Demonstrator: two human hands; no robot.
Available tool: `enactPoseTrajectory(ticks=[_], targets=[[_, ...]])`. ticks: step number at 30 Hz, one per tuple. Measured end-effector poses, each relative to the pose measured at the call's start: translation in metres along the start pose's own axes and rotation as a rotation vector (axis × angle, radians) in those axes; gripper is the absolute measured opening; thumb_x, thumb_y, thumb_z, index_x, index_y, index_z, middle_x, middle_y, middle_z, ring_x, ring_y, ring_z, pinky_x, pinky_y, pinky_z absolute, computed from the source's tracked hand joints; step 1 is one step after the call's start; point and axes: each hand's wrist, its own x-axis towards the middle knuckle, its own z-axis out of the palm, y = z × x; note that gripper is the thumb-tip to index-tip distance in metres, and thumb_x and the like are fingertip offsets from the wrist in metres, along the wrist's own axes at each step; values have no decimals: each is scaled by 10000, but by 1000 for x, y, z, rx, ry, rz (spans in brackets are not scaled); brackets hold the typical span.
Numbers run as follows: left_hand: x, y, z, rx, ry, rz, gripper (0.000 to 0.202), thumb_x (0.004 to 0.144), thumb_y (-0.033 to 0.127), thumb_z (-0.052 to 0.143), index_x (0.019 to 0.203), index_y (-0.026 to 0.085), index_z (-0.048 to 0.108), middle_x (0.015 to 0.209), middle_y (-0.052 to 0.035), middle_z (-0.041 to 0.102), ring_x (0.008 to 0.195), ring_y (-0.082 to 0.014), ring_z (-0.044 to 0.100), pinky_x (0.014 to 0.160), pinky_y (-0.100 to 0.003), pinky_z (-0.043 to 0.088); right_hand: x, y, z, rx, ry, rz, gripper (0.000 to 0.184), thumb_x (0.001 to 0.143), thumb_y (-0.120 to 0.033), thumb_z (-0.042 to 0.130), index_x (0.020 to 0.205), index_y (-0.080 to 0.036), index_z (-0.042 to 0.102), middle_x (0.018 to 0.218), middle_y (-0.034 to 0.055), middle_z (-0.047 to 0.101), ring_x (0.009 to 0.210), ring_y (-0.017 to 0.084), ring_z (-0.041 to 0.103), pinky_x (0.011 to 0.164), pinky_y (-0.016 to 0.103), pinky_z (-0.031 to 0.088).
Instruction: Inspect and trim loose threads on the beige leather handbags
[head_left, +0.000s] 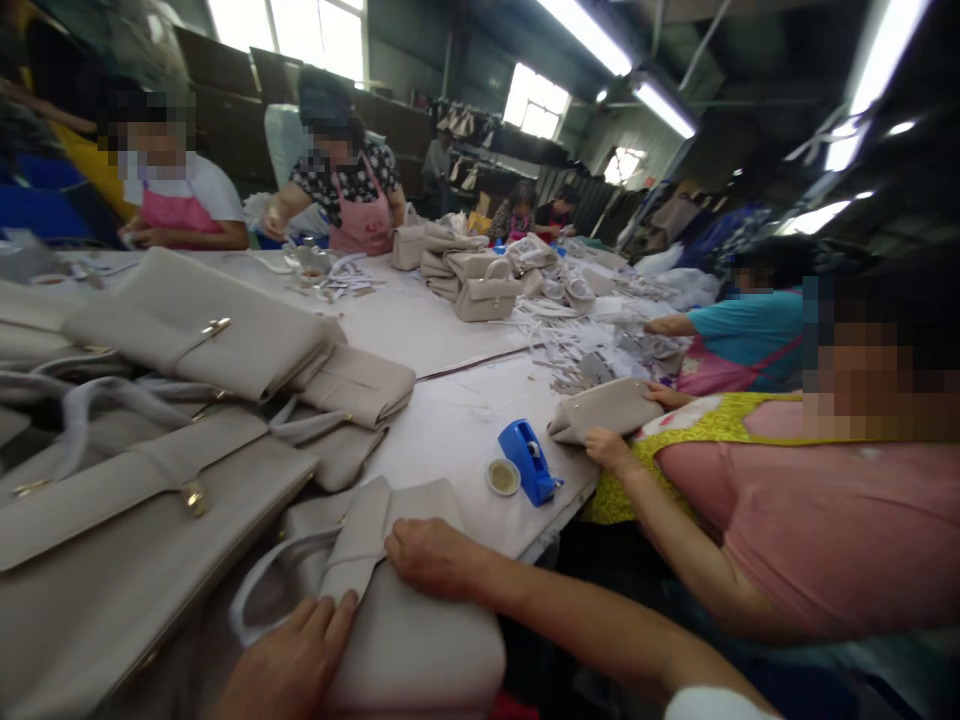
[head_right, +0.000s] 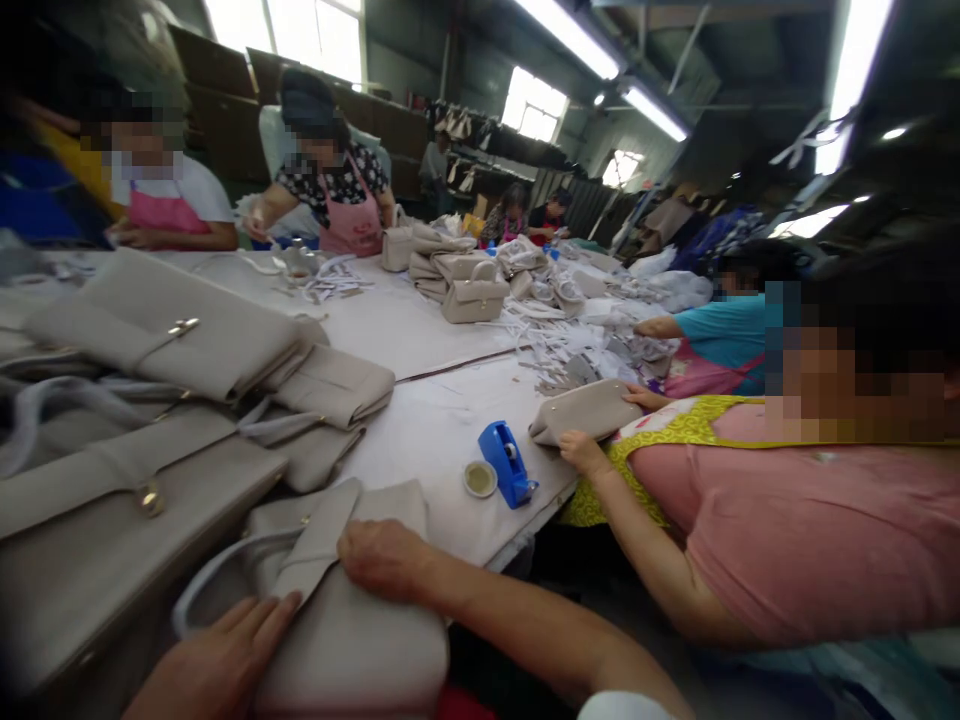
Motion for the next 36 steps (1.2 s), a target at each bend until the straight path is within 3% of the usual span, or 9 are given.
enactPoseTrajectory(ticks=[3,6,10,13,17,20,26,32,36], targets=[[6,10,-31,-107,-154,-73,487,860,-40,430,1298,110,582,1088,-130,687,967,-260,667,807,-412,617,5,11,-9,158,11,91,71,874,-213,554,899,-147,551,861,65,632,703,166,552,611,280,417],[11,12,-43,-191,-194,-135,399,929,45,453,1318,89,532,1103,-144,657,988,-277,643,808,-429,606,7,14,-4,230,75,189,91,935,-195,451,895,-151,519,847,59,614,743,158,559,676,282,420],[8,13,-37,-248,-191,-230,321,945,81,468,1254,95,553,1046,-125,651,961,-279,632,782,-432,601,-5,7,5,291,109,198,87,922,-155,437,904,-168,521,872,45,605,755,150,555,698,278,404],[8,12,-31,-220,-162,-155,326,942,88,480,1262,75,536,1041,-134,646,940,-280,627,755,-421,599,-1,11,6,366,106,247,68,917,-182,461,894,-179,525,864,34,604,744,151,545,694,282,384],[11,8,-22,-174,-106,-53,367,923,80,508,1287,30,499,1047,-154,641,925,-278,620,730,-396,594,27,27,4,395,57,244,43,886,-181,503,879,-177,546,884,33,611,780,156,543,726,284,374],[9,3,-13,-196,-76,-90,339,918,70,509,1256,50,520,1047,-140,640,935,-275,617,772,-409,595,37,37,8,428,27,269,75,837,-123,503,854,-172,558,834,21,621,756,147,545,711,271,373],[2,0,-6,-265,-100,-200,339,944,80,469,1279,79,522,1104,-135,633,1004,-269,612,854,-419,592,19,50,8,532,10,390,111,859,-154,470,849,-164,579,759,11,627,691,144,556,662,265,384],[5,-1,-8,-269,-88,-175,330,947,89,463,1270,84,528,1082,-131,638,962,-264,613,813,-423,598,24,37,-7,646,-17,253,145,901,-188,506,983,-194,625,911,14,649,818,137,597,770,253,440],[8,-1,-10,-258,-125,-176,344,945,82,466,1283,87,526,1090,-139,637,976,-256,618,826,-400,593,36,24,-12,491,-134,185,137,898,-171,531,973,-186,645,993,49,653,910,163,608,828,265,436]])
